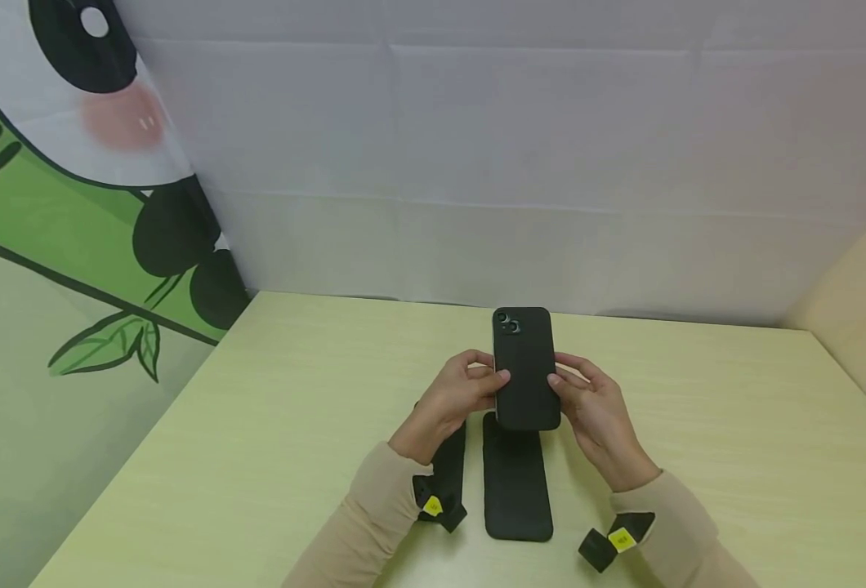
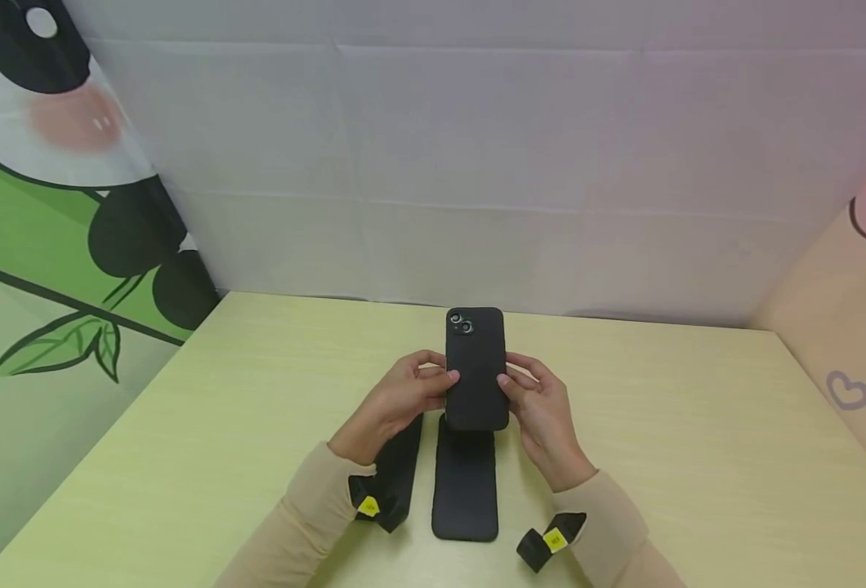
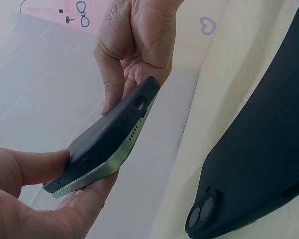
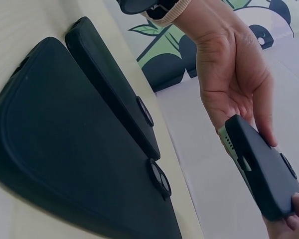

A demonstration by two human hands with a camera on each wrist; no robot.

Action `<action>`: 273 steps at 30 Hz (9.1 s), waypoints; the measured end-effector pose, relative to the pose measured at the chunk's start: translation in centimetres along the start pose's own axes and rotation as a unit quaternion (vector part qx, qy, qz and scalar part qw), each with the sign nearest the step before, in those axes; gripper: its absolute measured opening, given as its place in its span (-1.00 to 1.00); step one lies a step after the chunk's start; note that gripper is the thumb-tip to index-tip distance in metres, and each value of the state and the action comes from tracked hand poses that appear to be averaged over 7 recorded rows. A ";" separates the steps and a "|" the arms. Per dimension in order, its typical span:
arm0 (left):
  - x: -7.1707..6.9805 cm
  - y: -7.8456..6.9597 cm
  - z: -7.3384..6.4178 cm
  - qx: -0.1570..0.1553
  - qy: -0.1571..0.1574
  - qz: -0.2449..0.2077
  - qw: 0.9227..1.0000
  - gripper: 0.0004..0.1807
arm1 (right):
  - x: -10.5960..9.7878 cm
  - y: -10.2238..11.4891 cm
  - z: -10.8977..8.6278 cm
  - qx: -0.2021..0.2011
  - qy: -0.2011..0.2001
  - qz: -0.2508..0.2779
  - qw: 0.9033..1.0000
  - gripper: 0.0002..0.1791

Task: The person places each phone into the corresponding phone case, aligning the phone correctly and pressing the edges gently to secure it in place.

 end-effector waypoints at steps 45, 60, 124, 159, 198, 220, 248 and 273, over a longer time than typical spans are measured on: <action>0.3 -2.0 -1.1 0.059 0.061 0.059 0.995 -0.21 | 0.4 1.1 -0.2 0.025 0.063 -0.098 0.993 -0.52; -0.2 -1.9 -0.9 0.046 0.034 0.043 0.997 -0.17 | 0.6 1.1 -0.3 0.028 0.080 -0.092 0.992 -0.52; -2.5 -2.0 -1.1 0.026 -0.055 0.155 0.986 -0.73 | 0.7 2.7 -0.6 -0.091 0.072 -0.076 0.990 -0.76; -2.1 -1.3 -2.5 0.047 0.016 0.180 0.982 -0.64 | 0.0 2.5 -2.9 -0.123 -0.044 0.023 0.991 -0.77; -4.2 -2.7 -5.3 0.070 0.005 0.245 0.967 -0.78 | -0.9 2.6 -4.2 -0.092 -0.068 -0.117 0.987 -0.77; -3.4 -2.8 -3.3 0.054 -0.001 0.232 0.971 -0.76 | -1.8 3.2 -2.4 -0.064 -0.060 0.009 0.996 -0.75; -4.2 -3.3 -0.1 0.040 -0.067 0.017 0.997 -0.63 | -0.3 5.5 0.8 -0.098 0.138 -0.002 0.986 -0.84; -4.0 -3.9 -1.3 0.062 0.045 0.068 0.995 -0.53 | -0.1 5.1 0.3 -0.118 0.098 -0.096 0.984 -0.67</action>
Point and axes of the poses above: each hand's wrist, its own z-axis towards the middle knuckle, its own x-axis out of the palm, y = z × x, the point moved 8 cm from there along z, towards the middle knuckle, and after that the axes turned 10 degrees about z, right-handed, at the moved point
